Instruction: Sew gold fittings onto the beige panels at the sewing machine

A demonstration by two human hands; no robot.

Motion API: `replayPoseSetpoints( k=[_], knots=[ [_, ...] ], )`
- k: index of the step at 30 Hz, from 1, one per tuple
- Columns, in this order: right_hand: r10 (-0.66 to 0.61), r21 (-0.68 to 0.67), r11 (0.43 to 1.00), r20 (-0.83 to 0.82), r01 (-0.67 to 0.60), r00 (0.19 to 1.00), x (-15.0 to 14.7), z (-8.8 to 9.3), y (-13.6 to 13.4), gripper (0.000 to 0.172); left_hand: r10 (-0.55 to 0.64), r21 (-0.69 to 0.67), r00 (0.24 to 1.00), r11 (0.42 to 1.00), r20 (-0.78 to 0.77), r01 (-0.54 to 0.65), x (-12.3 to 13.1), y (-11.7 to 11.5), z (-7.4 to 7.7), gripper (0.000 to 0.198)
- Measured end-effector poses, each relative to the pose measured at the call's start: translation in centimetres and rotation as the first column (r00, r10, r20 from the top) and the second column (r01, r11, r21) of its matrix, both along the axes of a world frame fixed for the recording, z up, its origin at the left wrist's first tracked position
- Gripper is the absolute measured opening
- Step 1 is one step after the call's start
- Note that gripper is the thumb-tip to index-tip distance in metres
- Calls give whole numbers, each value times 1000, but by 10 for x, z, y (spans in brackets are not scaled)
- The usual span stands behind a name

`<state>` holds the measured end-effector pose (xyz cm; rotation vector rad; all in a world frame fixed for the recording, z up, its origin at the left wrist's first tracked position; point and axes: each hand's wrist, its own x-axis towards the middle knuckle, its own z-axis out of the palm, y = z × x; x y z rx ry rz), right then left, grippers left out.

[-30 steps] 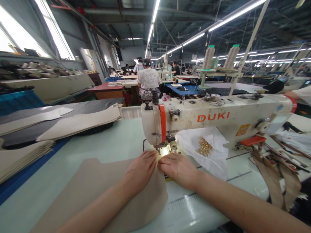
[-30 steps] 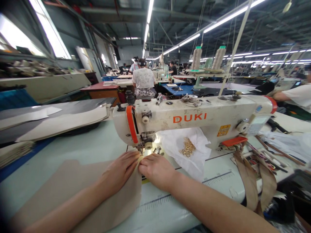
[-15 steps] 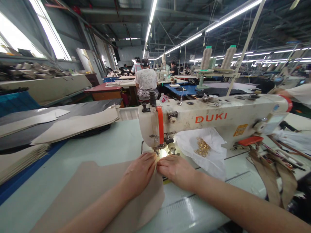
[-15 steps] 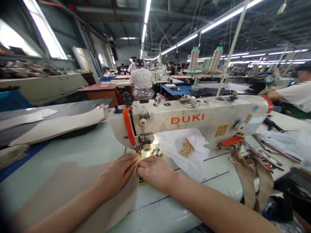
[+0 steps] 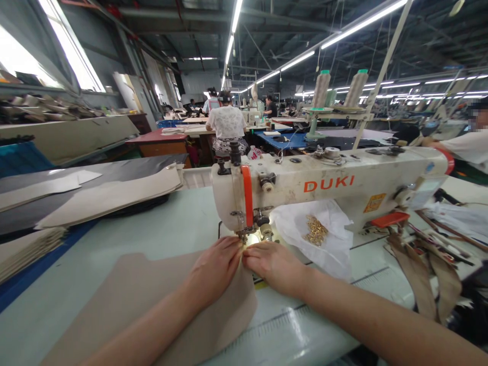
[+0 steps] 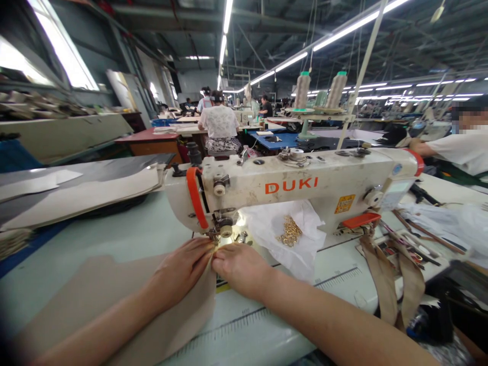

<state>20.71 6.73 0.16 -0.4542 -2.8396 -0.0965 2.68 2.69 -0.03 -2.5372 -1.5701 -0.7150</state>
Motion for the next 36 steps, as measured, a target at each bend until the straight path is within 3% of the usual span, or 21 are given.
replayPoseSetpoints(
  k=[19, 24, 31, 36],
  knots=[
    [33, -21, 999, -74, -35, 997, 1, -3, 0, 13, 35, -21, 999, 999, -14, -36, -1, -1, -2, 26],
    [111, -12, 993, -147, -114, 983, 3, -3, -6, 20, 61, -16, 998, 998, 10, -61, -9, -33, 0, 28],
    [51, 26, 999, -267, -46, 962, 6, -4, -11, 18, 160, -108, 987, 982, 26, -156, -12, -70, 6, 31],
    [18, 63, 998, -295, 1, 955, 11, -6, -12, 19, 236, -27, 972, 971, -10, -236, -24, -115, 17, 65]
  ],
)
